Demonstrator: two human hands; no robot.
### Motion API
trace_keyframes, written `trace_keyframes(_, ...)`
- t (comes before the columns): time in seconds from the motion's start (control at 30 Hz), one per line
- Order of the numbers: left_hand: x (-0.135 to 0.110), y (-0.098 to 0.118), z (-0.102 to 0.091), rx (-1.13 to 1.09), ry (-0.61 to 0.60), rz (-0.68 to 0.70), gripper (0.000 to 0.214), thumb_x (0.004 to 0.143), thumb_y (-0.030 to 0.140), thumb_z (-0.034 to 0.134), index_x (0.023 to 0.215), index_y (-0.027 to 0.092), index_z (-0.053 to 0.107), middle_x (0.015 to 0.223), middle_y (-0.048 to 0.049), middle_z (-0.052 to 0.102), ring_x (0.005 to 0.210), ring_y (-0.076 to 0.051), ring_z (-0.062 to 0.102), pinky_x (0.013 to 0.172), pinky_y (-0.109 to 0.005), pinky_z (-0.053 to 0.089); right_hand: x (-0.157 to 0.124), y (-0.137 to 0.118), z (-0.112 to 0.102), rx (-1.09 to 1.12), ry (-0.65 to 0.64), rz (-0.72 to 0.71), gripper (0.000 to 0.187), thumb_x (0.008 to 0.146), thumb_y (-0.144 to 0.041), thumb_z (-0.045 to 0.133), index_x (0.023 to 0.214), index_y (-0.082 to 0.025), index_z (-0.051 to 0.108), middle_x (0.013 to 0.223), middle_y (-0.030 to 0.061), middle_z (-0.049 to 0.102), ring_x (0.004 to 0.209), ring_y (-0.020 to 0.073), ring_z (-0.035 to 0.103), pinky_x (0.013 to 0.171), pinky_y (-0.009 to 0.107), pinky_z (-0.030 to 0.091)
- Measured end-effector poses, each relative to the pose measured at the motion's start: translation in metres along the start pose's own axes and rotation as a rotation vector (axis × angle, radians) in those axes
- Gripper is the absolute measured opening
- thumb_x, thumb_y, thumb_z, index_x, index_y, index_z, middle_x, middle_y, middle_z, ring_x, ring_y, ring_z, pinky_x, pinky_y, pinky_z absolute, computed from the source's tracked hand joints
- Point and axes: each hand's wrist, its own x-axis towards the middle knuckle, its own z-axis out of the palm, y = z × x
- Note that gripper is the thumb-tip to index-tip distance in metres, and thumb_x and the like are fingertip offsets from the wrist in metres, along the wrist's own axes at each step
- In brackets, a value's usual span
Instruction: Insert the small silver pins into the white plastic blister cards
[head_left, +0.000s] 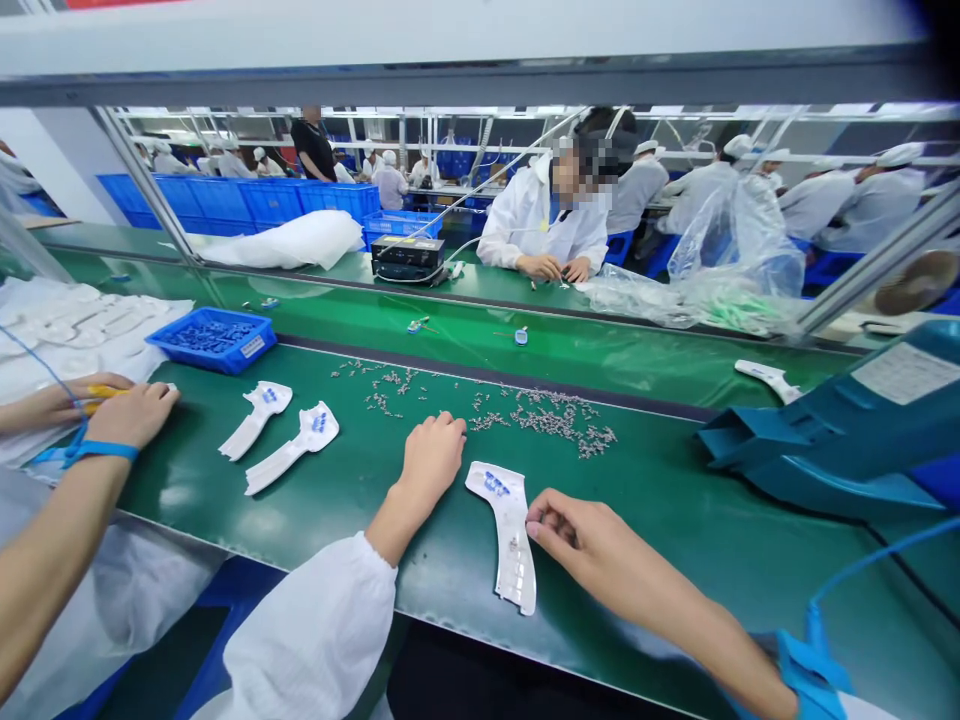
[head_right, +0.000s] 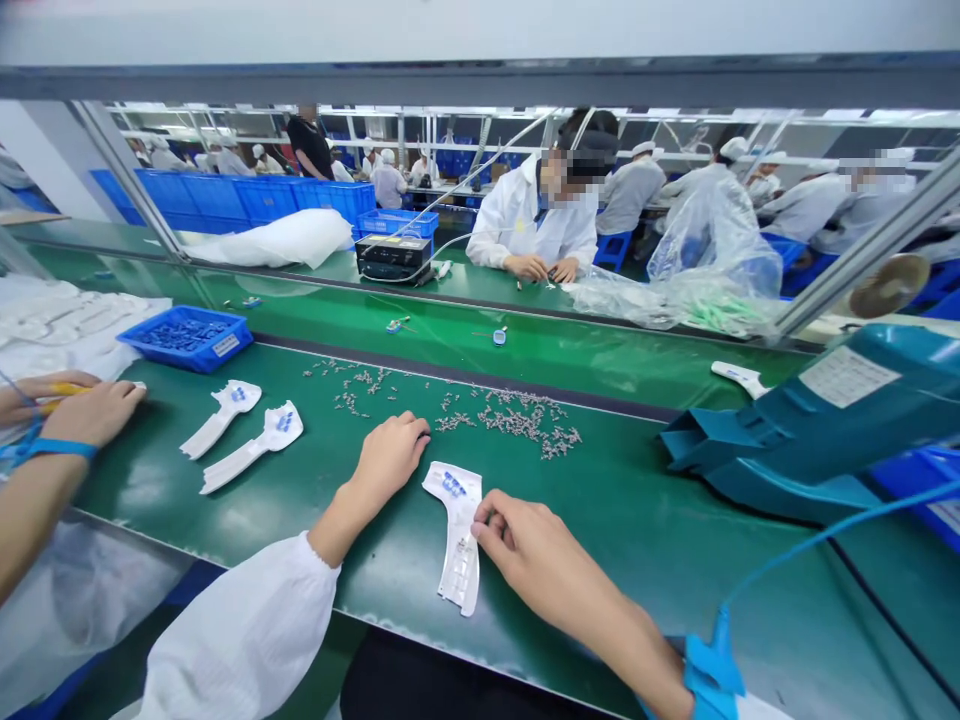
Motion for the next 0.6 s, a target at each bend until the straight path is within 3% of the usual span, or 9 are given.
trace_keyframes(0.1, -0.008, 0.001, -0.001, -0.059, 0.033, 0.025, 0.013, 0.092, 0.009, 0.057, 0.088, 0.019, 0.065, 0.089, -0.0063, 0.066, 0.087, -0.022, 0.065, 0.078, -0.032, 0.049, 0.000, 0.003, 0.000, 0.039, 0.049, -0.003, 0.023, 0.098, -0.040, 0.047, 0.090, -0.024, 0.062, 0.075, 0.0004, 0.064, 0.066, 0.0171, 0.054, 0.059, 0.029, 0.035)
trace_keyframes(0.2, -0.023, 0.007, -0.003, -0.181, 0.076, 0.077, 0.014, 0.096, 0.015, 0.052, 0.100, 0.020, 0.064, 0.091, -0.0041, 0.066, 0.085, -0.020, 0.064, 0.077, -0.031, 0.050, 0.004, 0.006, 0.003, 0.149, 0.085, 0.000, 0.024, 0.097, -0.041, 0.048, 0.092, -0.023, 0.064, 0.077, 0.0013, 0.065, 0.069, 0.0171, 0.055, 0.060, 0.029, 0.038)
trace_keyframes(0.3, -0.041, 0.019, 0.001, -0.322, 0.095, 0.151, 0.023, 0.098, 0.020, 0.048, 0.116, 0.021, 0.063, 0.095, -0.0034, 0.067, 0.087, -0.018, 0.065, 0.078, -0.030, 0.052, 0.012, 0.008, 0.008, 0.267, 0.092, -0.010, 0.024, 0.096, -0.041, 0.051, 0.094, -0.022, 0.066, 0.078, 0.0020, 0.065, 0.071, 0.0173, 0.057, 0.062, 0.029, 0.040)
trace_keyframes(0.4, -0.057, 0.033, 0.006, -0.437, 0.111, 0.195, 0.026, 0.099, 0.020, 0.046, 0.115, 0.022, 0.066, 0.097, -0.0039, 0.068, 0.092, -0.018, 0.066, 0.081, -0.030, 0.053, 0.018, 0.008, 0.012, 0.351, 0.112, -0.031, 0.025, 0.094, -0.043, 0.053, 0.092, -0.022, 0.066, 0.078, 0.0015, 0.064, 0.071, 0.0168, 0.056, 0.064, 0.029, 0.041)
trace_keyframes(0.6, -0.082, 0.052, 0.007, -0.631, 0.222, 0.078, 0.019, 0.100, 0.022, 0.049, 0.106, 0.023, 0.067, 0.100, -0.0033, 0.070, 0.087, -0.016, 0.066, 0.076, -0.027, 0.053, 0.020, 0.008, 0.014, 0.593, 0.096, 0.020, 0.038, 0.088, -0.057, 0.060, 0.094, -0.020, 0.066, 0.076, 0.0011, 0.061, 0.068, 0.0154, 0.054, 0.061, 0.029, 0.042)
